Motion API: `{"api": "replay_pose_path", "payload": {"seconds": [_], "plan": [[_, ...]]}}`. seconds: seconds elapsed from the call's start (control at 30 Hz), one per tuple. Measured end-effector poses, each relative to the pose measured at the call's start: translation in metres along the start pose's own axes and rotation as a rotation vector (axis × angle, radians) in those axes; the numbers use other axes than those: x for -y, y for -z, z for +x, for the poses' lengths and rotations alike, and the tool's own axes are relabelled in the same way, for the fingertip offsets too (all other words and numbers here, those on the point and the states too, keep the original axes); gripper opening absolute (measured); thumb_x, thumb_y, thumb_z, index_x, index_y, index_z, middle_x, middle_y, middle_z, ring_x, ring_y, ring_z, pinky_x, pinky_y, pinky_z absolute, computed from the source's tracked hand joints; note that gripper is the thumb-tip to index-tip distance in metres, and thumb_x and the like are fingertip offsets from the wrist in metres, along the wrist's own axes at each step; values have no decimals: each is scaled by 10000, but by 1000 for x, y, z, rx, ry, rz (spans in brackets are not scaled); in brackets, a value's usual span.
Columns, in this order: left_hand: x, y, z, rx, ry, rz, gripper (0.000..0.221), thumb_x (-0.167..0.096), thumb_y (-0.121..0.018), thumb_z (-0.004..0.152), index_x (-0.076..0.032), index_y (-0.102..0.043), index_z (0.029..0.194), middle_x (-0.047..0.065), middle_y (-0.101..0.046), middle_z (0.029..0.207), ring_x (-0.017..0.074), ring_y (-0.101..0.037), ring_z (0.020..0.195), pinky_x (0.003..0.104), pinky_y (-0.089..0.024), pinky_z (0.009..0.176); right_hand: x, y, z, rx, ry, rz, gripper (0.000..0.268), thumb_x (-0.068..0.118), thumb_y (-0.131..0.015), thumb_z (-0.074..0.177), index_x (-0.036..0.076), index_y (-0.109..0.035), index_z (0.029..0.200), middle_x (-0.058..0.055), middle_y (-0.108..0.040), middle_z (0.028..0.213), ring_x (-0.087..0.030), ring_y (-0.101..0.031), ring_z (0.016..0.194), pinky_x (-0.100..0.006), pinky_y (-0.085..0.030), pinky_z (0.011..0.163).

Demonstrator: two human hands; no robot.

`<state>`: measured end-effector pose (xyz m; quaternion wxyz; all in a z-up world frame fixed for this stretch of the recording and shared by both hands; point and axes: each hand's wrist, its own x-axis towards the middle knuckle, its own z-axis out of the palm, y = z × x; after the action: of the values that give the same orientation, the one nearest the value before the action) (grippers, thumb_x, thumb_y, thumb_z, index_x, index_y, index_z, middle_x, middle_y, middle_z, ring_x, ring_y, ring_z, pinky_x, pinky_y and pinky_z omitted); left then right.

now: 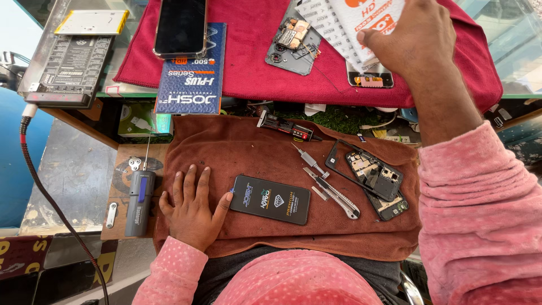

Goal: The person aligns a smartphone screen assembly with the phone's chassis and presses it into place. They then apply adhesive along the screen's perimeter using a tube and secure the assembly with multiple rubber bands while the adhesive sets.

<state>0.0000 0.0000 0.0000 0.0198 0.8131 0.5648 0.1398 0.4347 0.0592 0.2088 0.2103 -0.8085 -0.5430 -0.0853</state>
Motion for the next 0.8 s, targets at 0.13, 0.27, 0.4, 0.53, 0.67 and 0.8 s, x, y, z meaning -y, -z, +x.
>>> {"api": "replay_pose_path", "payload": {"seconds": [0.13, 0.27, 0.4, 0.53, 0.67, 0.8], "plan": [[-2, 4, 1, 0, -2, 7, 783, -708, -472, 908, -214, -453, 1516, 89, -375, 1604, 315, -264, 1508, 680, -170, 1130, -25, -16, 2, -89, 136, 41, 689, 393, -938, 862, -36, -604, 1286, -247, -692, 1157, -431, -667, 1061, -523, -505, 881], [-4, 7, 1, -5, -6, 3, 776, -696, -488, 908, -210, -466, 1512, 90, -384, 1600, 314, -270, 1505, 670, -185, 1134, -36, -18, 13, 67, 108, 152, 692, 407, -919, 838, -15, -624, 1300, -232, -690, 1213, -393, -674, 1119, -468, -514, 967], [-5, 10, 1, -20, -12, -4, 770, -684, -509, 910, -197, -470, 1505, 92, -391, 1597, 318, -283, 1502, 661, -196, 1136, -34, -20, 12, 149, 114, 73, 693, 461, -941, 857, 50, -656, 1336, -242, -627, 1287, -422, -559, 1236, -523, -439, 1012], [-4, 13, 0, -41, -15, -57, 706, -631, -538, 923, -191, -507, 1474, 95, -411, 1584, 327, -308, 1483, 655, -189, 1131, -19, -20, -15, -255, 371, -29, 471, 245, -838, 878, 2, -646, 1233, -247, -629, 1245, -434, -513, 1168, -635, -416, 952], [2, 14, 3, -196, -1, -252, 466, -472, -640, 957, -160, -623, 1303, 83, -536, 1445, 301, -454, 1366, 597, -264, 1080, 10, -21, -106, -311, 477, 227, 199, 115, -742, 1011, 60, -589, 1125, -111, -610, 1162, -267, -558, 1135, -437, -437, 1006], [4, 12, 12, -239, 145, -442, 308, -382, -759, 943, -116, -606, 970, 1, -654, 1119, 236, -590, 1093, 465, -356, 989, 34, -33, -189, -77, 604, 373, 271, 198, -807, 904, 137, -586, 759, -54, -597, 773, -287, -583, 735, -419, -422, 728]]}}
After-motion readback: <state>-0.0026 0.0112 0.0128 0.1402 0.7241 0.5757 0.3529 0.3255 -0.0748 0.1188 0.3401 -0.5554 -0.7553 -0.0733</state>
